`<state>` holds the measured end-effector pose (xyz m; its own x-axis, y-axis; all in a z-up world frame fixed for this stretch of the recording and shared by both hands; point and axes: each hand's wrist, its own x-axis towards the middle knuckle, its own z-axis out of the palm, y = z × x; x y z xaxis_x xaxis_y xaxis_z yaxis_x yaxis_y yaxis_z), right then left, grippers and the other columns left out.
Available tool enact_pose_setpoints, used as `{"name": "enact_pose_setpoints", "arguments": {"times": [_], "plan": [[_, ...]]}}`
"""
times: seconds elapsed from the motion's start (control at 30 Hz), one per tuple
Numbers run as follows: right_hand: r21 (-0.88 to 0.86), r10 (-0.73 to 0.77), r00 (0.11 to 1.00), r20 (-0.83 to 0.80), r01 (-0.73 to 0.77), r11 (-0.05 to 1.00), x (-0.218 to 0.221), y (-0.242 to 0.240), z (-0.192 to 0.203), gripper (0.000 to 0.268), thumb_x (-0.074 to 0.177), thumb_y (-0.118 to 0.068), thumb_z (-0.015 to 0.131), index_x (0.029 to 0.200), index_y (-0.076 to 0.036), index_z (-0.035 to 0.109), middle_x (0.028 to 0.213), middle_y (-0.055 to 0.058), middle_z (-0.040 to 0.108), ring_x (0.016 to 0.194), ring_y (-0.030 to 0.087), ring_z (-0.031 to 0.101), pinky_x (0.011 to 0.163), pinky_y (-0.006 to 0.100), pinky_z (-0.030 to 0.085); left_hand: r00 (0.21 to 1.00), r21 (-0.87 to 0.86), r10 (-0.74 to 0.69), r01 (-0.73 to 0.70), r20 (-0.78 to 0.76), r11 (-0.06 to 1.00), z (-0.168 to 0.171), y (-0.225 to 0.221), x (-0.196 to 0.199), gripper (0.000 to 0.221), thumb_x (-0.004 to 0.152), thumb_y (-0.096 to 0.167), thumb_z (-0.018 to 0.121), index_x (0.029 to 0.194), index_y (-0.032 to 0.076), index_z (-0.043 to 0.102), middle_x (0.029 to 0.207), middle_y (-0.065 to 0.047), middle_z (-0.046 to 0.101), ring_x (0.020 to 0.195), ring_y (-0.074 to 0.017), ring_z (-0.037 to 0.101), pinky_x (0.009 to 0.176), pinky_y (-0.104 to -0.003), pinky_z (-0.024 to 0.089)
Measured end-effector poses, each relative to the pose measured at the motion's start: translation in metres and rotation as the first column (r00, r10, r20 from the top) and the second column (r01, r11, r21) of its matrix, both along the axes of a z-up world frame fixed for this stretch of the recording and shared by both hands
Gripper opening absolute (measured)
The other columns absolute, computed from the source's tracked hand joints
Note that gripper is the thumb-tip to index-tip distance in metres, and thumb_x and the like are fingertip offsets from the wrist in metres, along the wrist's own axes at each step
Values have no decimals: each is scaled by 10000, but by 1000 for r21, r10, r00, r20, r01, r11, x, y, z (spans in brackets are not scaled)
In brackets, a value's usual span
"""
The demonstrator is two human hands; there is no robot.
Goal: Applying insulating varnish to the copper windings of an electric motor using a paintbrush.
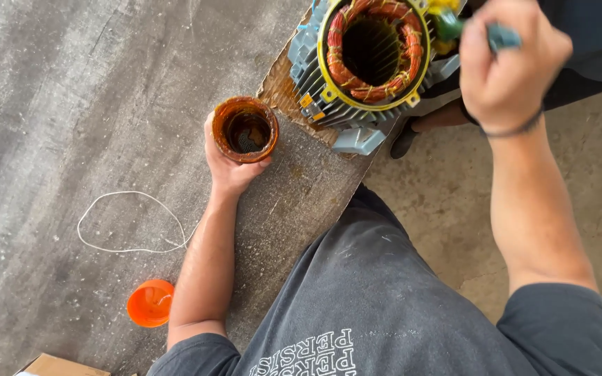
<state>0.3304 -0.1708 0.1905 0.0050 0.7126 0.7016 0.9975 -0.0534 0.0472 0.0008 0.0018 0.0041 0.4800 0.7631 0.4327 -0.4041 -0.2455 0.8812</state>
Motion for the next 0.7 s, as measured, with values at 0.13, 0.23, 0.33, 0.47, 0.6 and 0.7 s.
{"name": "enact_pose_setpoints", "arguments": {"times": [0.13,0.23,0.33,0.47,0.6,0.7], "plan": [[115,87,996,-36,-83,990,-4,-35,-2,326,1157,-209,583,1037,88,644,893,199,678,634,352,552,581,449,424,1000,-6,5,-5,-6,1000,-1,-2,0,933,771,423,889,1470,30,412,1411,-164,539,1342,-312,552,1173,-473,482],[280,173,983,-64,-149,948,-10,-37,-1,324,1119,-206,589,999,95,601,700,190,610,579,362,590,607,462,462,999,-8,24,-24,-32,1000,-9,-2,-3,955,755,422,896,1476,31,407,1418,-163,547,1347,-310,553,1184,-480,463],[303,243,955,-170,-184,935,-27,-17,-1,457,1118,-253,588,832,97,651,680,192,630,565,360,594,602,488,470,999,-15,22,-22,-30,1000,-9,-1,-2,964,748,438,898,1471,31,406,1416,-160,545,1343,-308,555,1182,-480,467],[210,247,892,-378,-177,961,-46,11,-16,317,1149,-267,556,1096,45,567,786,155,663,699,315,752,621,371,534,1000,13,16,-15,-16,1000,-6,0,-1,935,780,441,882,1482,45,408,1428,-160,533,1347,-313,551,1173,-483,476],[281,347,798,-494,-231,931,-53,14,-17,299,1121,-248,559,1071,46,538,722,150,581,583,261,656,555,343,462,999,42,41,-40,-31,998,-5,-1,-2,951,768,484,879,1476,40,426,1447,-164,520,1366,-313,539,1190,-474,459],[262,390,815,-429,-302,917,-48,7,-17,276,1107,-203,572,1038,61,532,713,145,554,553,263,594,510,361,426,1000,19,25,-24,-10,1000,-3,0,0,937,763,459,893,1469,45,437,1446,-158,523,1364,-307,541,1186,-466,465]]}}
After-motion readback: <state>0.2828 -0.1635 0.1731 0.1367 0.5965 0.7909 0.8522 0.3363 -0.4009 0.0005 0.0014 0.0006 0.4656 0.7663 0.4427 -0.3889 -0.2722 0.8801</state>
